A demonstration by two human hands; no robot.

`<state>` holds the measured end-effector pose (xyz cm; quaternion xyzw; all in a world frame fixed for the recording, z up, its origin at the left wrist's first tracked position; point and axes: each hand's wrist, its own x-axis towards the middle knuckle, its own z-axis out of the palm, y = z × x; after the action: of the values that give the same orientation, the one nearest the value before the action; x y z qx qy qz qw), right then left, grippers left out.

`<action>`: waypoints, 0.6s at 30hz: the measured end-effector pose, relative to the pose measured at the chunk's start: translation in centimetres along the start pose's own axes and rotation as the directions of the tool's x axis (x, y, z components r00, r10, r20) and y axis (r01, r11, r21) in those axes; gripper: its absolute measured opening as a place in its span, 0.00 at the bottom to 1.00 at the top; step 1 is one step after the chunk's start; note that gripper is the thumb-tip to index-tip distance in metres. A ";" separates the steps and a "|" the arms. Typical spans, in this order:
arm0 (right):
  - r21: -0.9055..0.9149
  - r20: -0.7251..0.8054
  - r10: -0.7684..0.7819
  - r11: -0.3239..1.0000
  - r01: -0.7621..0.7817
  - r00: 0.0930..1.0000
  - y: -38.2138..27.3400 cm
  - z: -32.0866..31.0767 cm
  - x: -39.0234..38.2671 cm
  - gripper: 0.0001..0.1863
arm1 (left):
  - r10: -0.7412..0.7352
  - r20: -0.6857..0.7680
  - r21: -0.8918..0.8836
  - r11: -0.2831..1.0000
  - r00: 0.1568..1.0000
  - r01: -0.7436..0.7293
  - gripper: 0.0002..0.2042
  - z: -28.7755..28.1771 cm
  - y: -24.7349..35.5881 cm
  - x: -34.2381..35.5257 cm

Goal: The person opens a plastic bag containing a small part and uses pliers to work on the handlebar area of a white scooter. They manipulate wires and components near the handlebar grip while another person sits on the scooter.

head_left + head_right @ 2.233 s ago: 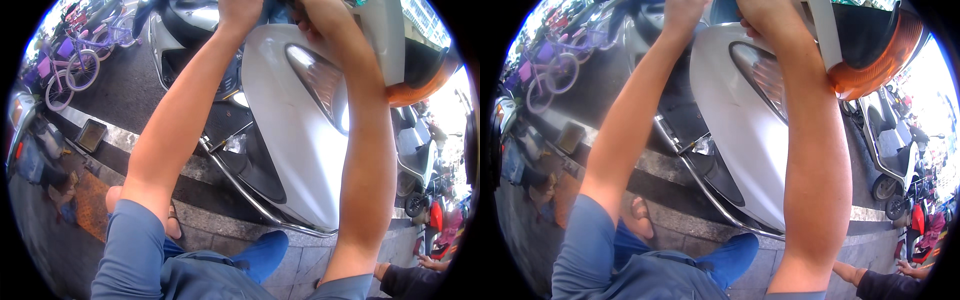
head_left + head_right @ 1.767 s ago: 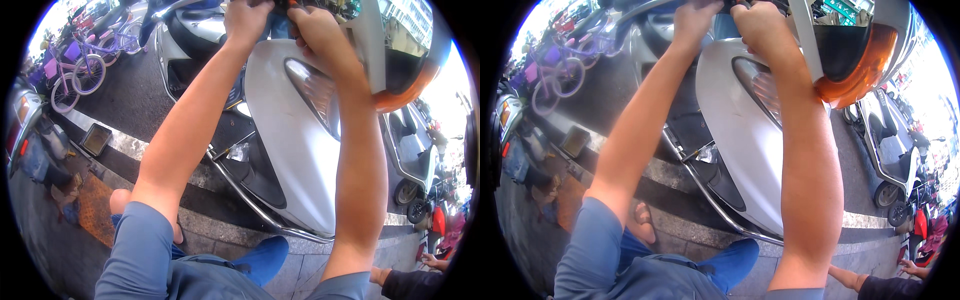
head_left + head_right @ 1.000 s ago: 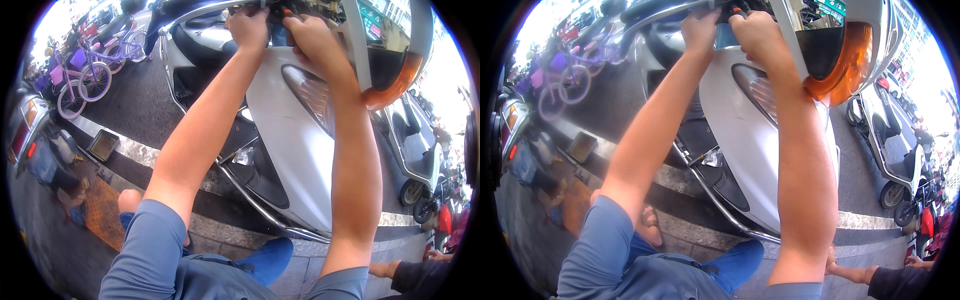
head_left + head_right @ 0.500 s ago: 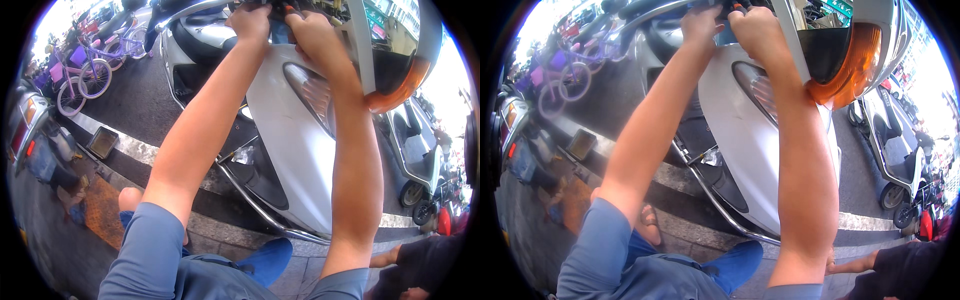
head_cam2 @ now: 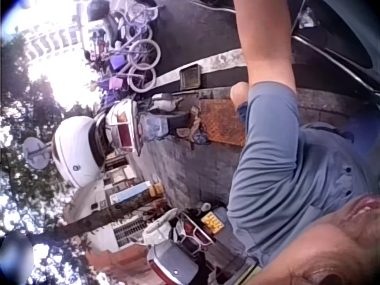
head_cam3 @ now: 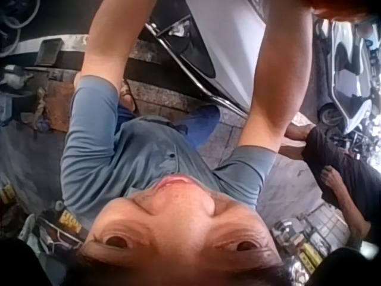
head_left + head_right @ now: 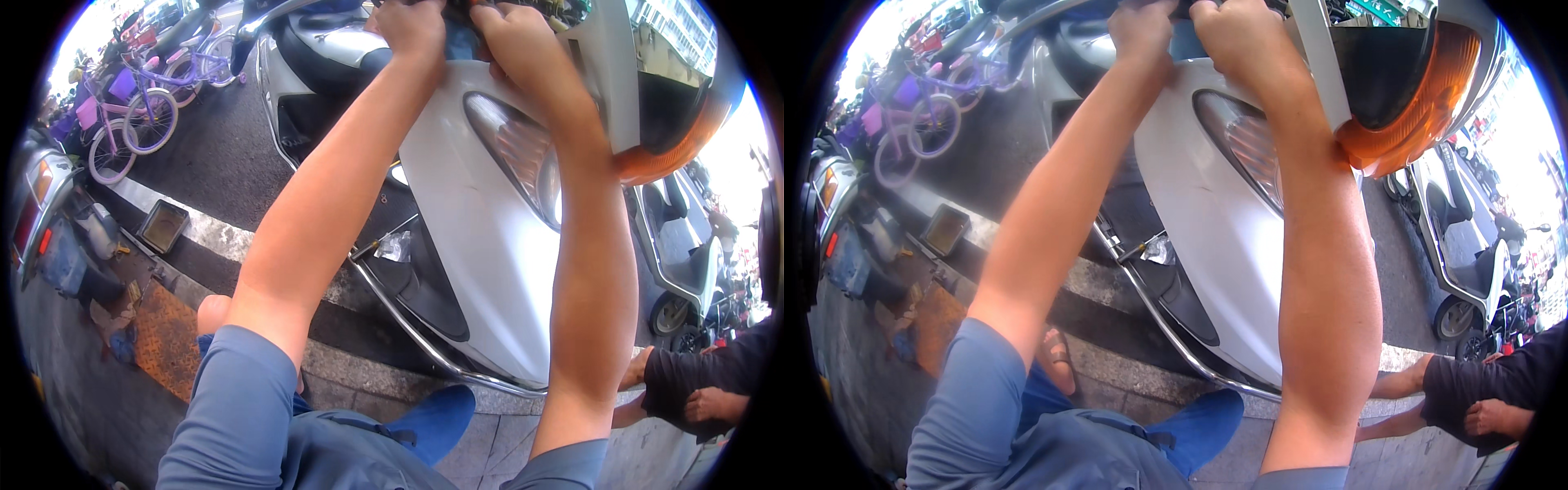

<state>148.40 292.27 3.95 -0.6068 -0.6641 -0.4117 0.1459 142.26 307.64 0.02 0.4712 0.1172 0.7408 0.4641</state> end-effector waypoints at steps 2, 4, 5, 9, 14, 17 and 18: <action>0.038 0.051 0.040 0.998 -0.042 0.998 0.2 0.1 0.3 0.03 | 0.017 -0.010 0.080 0.997 1.000 -0.016 0.10 -0.1 0.0 0.1; 0.073 0.047 0.076 0.994 -0.080 0.996 0.1 0.3 0.6 0.03 | 0.042 -0.016 0.141 0.989 0.999 -0.040 0.10 -0.1 -0.2 0.3; 0.089 0.018 0.093 0.992 -0.094 0.995 0.0 0.5 0.7 0.04 | 0.057 -0.019 0.160 0.986 0.998 -0.054 0.10 -0.1 -0.3 0.4; -0.168 -0.041 -0.155 0.975 0.146 0.987 -0.3 0.4 0.5 0.11 | -0.005 -0.029 -0.077 0.997 1.000 0.003 0.10 0.3 -0.9 0.5; 0.370 0.160 0.300 0.865 -0.339 0.940 -0.6 -2.1 0.8 0.16 | 0.047 -0.024 0.111 0.993 0.999 -0.044 0.10 0.6 -0.2 0.3; 0.589 0.376 0.497 0.524 -0.616 0.782 -1.5 -3.3 1.5 0.17 | 0.059 0.047 0.115 0.991 0.997 -0.064 0.10 -0.2 0.8 0.2; 0.604 0.407 0.491 0.488 -0.631 0.770 -1.9 -3.5 1.7 0.18 | 0.021 0.080 0.041 0.999 0.997 -0.024 0.11 -0.6 0.9 -0.1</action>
<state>145.21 291.00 6.60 -0.7184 -0.5435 0.0059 0.4341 141.22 307.23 0.16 0.5113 0.1089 0.7240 0.4501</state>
